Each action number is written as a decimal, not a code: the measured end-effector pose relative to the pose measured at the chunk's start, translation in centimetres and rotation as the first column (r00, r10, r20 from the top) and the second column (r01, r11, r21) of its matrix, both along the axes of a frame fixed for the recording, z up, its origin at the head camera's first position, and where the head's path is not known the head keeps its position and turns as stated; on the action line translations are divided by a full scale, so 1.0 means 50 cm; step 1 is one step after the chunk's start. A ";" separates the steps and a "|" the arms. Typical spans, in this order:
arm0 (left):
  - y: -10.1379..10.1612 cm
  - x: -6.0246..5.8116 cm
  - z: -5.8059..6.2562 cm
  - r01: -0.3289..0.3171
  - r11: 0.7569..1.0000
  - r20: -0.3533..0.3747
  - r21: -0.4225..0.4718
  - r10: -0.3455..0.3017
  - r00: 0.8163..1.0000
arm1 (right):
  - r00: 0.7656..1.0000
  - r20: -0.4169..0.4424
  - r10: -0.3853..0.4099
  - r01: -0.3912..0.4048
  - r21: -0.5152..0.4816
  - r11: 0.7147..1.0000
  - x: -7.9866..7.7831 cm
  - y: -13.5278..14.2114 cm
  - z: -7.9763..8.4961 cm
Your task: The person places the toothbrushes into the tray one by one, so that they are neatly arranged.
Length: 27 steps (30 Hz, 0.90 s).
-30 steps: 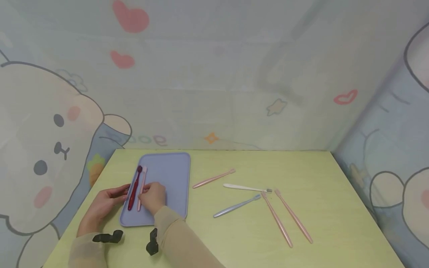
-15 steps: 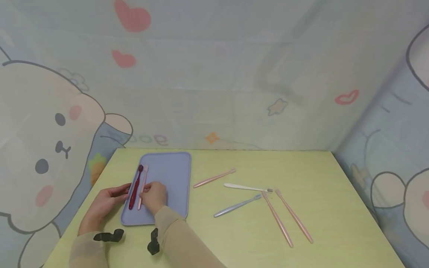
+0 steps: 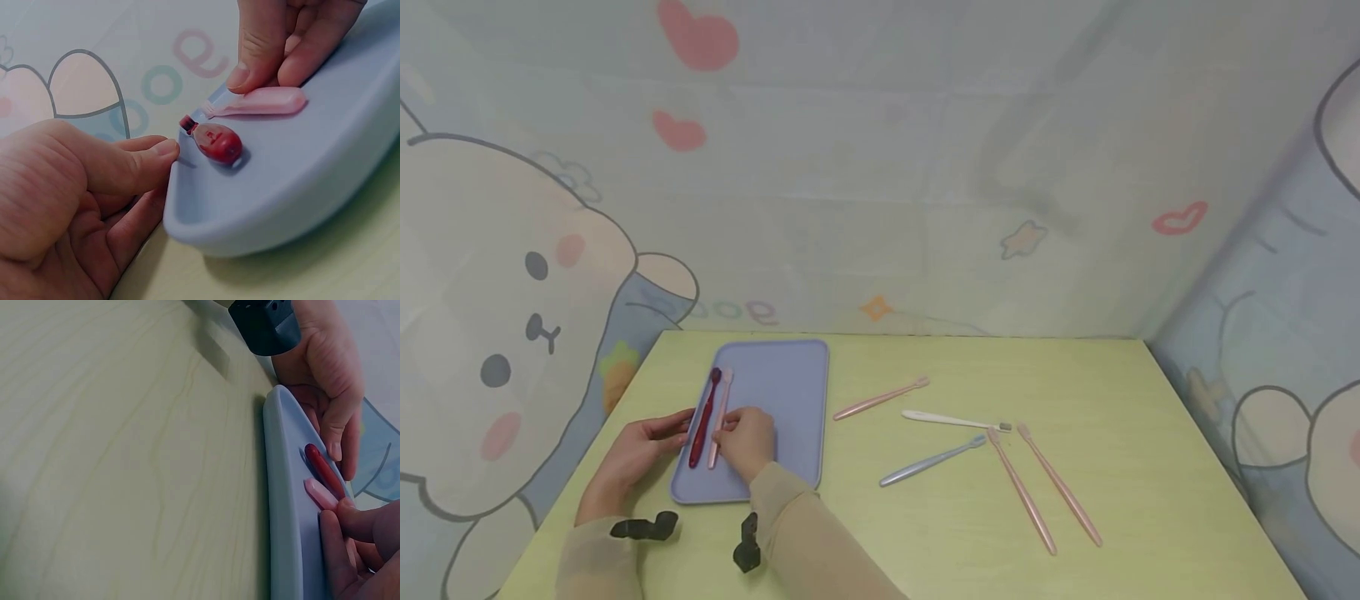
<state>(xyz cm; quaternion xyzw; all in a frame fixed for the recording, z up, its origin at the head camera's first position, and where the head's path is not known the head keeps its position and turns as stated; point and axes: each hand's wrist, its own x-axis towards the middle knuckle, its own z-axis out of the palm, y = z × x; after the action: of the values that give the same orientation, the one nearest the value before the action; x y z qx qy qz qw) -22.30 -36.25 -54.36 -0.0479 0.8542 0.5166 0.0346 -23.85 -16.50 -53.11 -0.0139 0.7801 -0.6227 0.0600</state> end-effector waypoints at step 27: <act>0.001 0.005 0.005 -0.008 1.000 0.011 -0.007 0.008 1.000 | 0.997 0.072 0.020 -0.019 -0.015 1.000 -0.007 0.012 0.003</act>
<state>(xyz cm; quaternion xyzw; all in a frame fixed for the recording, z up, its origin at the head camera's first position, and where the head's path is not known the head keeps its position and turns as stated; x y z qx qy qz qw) -22.06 -36.21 -54.10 -0.0543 0.8556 0.5135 0.0370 -24.19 -15.92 -52.95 0.0005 0.7728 -0.6276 0.0944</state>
